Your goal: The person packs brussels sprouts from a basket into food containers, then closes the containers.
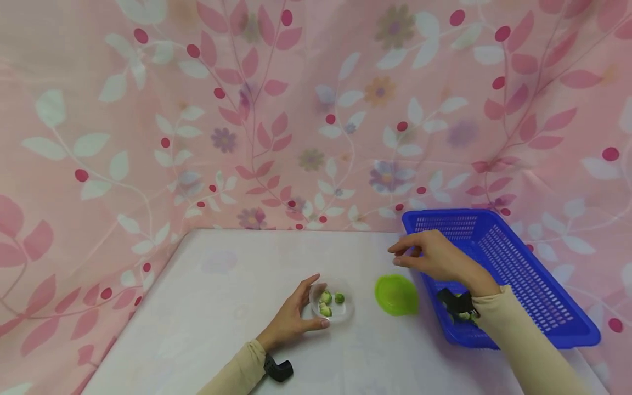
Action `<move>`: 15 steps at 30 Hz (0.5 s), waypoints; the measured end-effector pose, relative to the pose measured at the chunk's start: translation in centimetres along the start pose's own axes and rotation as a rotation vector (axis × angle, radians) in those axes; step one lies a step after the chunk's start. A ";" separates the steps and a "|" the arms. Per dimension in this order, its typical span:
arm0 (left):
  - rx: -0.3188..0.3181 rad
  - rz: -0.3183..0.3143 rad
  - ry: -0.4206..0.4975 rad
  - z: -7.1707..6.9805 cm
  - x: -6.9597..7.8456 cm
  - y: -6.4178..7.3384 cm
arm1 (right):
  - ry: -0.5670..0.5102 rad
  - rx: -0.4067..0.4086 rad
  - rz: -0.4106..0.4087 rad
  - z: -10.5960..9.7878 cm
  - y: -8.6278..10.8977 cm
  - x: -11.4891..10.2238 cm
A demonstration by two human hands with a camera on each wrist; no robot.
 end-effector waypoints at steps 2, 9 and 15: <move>0.003 0.002 -0.008 0.0 0.0 0.0 | 0.042 0.015 0.045 -1.1 0.8 1.4; 0.004 0.011 -0.003 0.1 -0.2 -0.1 | 0.081 -0.050 0.170 -2.0 3.5 5.9; 0.001 0.013 0.009 0.3 -0.2 0.0 | 0.056 -0.150 0.177 -0.8 5.3 9.6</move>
Point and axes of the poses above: each hand's wrist, its own y-axis away from the middle knuckle, its own z-axis out of the palm, x = y × z, the point moved 4 cm from there along -y, towards the middle knuckle, and after that the axes turned 6 degrees about x, right-handed, at the moved point
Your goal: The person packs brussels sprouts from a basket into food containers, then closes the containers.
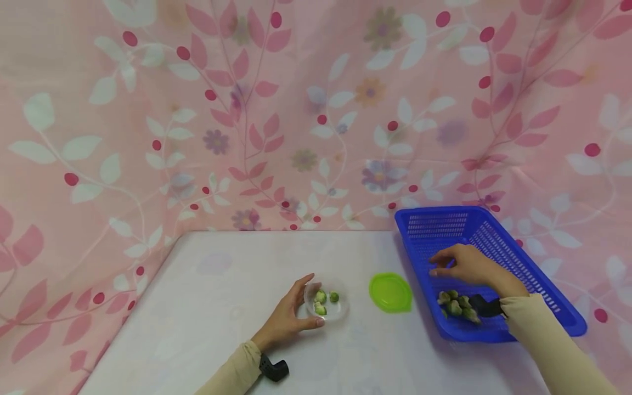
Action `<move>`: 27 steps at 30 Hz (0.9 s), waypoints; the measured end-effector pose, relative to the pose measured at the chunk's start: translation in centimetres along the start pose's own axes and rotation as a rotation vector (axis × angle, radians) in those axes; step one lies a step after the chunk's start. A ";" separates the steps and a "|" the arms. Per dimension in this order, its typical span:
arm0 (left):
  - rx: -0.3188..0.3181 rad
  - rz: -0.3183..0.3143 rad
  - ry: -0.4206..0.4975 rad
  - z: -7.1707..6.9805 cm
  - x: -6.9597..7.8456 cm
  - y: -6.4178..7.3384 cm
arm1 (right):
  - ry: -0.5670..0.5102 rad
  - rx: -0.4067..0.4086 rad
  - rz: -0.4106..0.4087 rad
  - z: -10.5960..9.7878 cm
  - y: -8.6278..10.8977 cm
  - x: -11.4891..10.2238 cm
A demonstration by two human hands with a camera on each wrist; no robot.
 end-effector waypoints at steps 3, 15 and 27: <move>0.001 -0.001 -0.002 -0.1 -0.1 0.0 | -0.020 -0.083 -0.018 1.2 0.0 1.4; -0.006 -0.012 -0.002 0.0 -0.1 0.1 | -0.115 -0.270 0.053 3.7 -0.4 3.1; -0.006 -0.016 0.013 0.0 0.0 0.1 | -0.139 -0.301 0.071 4.4 -0.9 2.8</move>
Point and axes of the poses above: each hand's wrist, its own y-axis away from the middle knuckle, its own z-axis out of the palm, x = y × z, the point moved 4 cm from there along -y, towards the middle knuckle, and after that the axes turned 6 degrees about x, right-handed, at the moved point
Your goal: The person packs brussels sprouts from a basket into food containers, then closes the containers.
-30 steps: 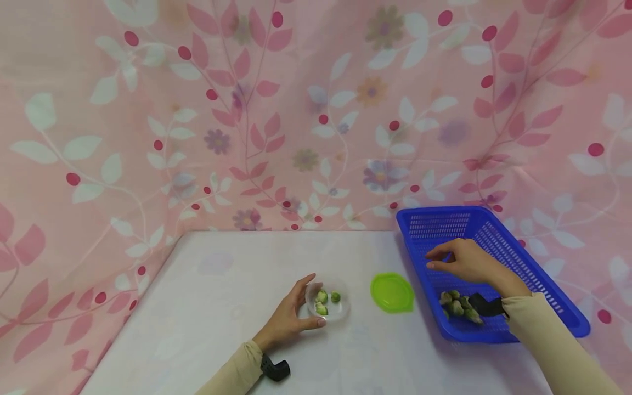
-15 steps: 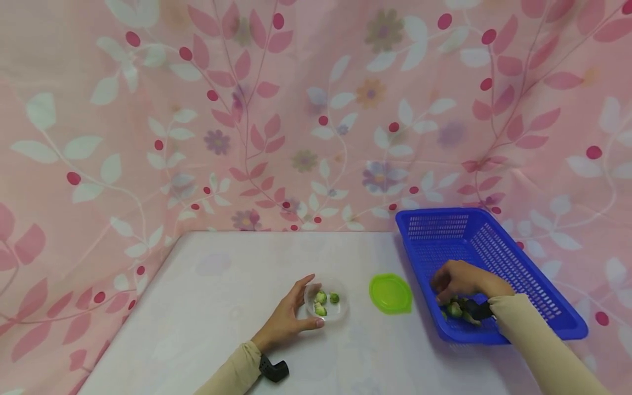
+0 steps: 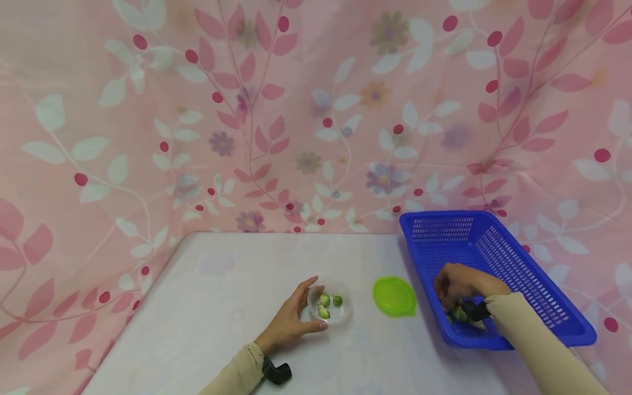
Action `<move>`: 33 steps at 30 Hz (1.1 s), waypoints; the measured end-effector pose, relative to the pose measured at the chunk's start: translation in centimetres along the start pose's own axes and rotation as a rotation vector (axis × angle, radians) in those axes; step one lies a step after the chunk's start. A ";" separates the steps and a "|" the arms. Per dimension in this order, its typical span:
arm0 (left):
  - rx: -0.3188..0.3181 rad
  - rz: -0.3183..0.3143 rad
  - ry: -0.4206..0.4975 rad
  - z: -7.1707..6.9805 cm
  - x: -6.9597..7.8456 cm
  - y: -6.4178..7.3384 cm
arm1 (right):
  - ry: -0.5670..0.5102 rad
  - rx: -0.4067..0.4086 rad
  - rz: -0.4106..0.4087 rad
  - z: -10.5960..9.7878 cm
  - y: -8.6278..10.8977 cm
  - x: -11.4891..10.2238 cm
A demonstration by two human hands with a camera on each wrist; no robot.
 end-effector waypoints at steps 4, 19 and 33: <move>-0.001 -0.007 0.008 0.0 0.0 0.0 | 0.003 -0.007 -0.023 -0.2 0.1 0.0; 0.004 0.014 -0.009 0.0 -0.1 -0.1 | 0.019 -0.005 -0.029 -0.2 0.6 -0.4; 0.000 -0.011 -0.009 -0.1 0.0 0.0 | 0.177 0.068 0.125 -0.7 0.3 -0.2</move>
Point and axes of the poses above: each hand's wrist, its own y-axis away from the middle knuckle, its own z-axis out of the palm, x = y × z, the point moved 4 cm from there along -y, towards the middle knuckle, and after that the axes turned 6 degrees about x, right-handed, at the moved point
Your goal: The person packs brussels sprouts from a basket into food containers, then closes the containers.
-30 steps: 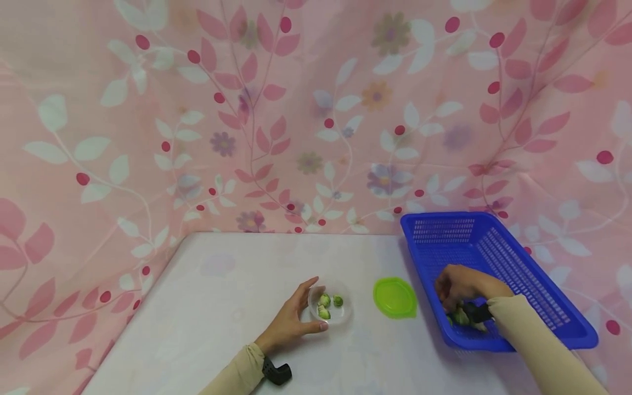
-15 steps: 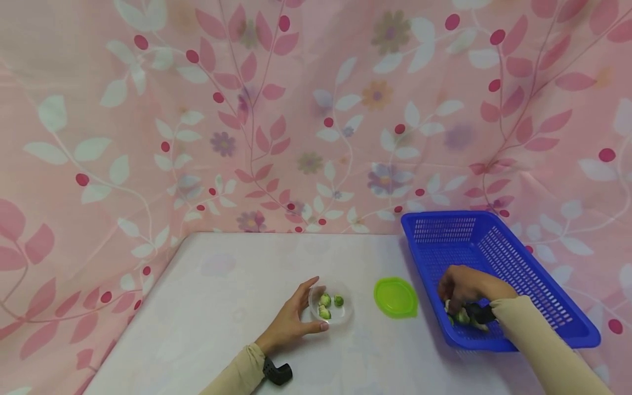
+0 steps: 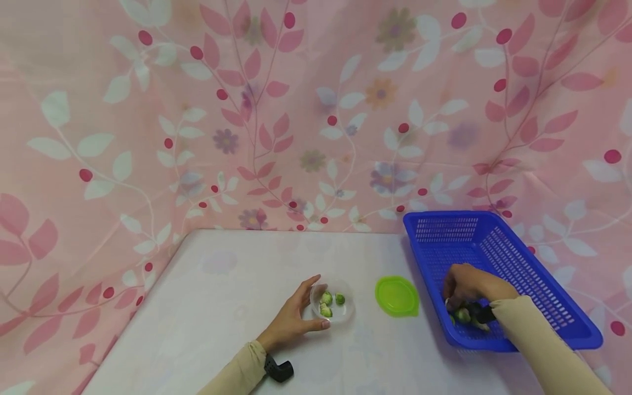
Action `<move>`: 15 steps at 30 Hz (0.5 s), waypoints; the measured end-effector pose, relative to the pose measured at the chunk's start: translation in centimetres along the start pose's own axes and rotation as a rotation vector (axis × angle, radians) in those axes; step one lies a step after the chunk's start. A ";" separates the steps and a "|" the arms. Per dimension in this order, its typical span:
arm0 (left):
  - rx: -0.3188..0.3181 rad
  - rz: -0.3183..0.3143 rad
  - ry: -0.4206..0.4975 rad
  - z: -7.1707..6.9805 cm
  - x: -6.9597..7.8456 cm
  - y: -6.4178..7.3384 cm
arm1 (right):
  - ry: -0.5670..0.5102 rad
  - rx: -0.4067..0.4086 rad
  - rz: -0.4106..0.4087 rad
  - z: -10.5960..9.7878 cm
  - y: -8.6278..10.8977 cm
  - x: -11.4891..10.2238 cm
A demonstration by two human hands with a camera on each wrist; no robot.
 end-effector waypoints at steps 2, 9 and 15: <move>0.002 0.000 -0.003 0.0 0.0 0.0 | -0.007 0.000 -0.011 0.0 0.0 0.1; 0.003 0.014 0.005 0.0 0.0 0.0 | -0.050 0.093 -0.132 -0.7 0.0 0.6; 0.005 0.013 0.003 0.0 -0.1 0.0 | -0.094 0.229 -0.217 -1.5 0.0 0.3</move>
Point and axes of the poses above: each hand's wrist, its own y-axis away from the middle knuckle, its own z-axis out of the palm, x = y × z, the point moved 4 cm from there along -y, towards the middle knuckle, and after that the axes turned 6 degrees about x, right-handed, at the moved point
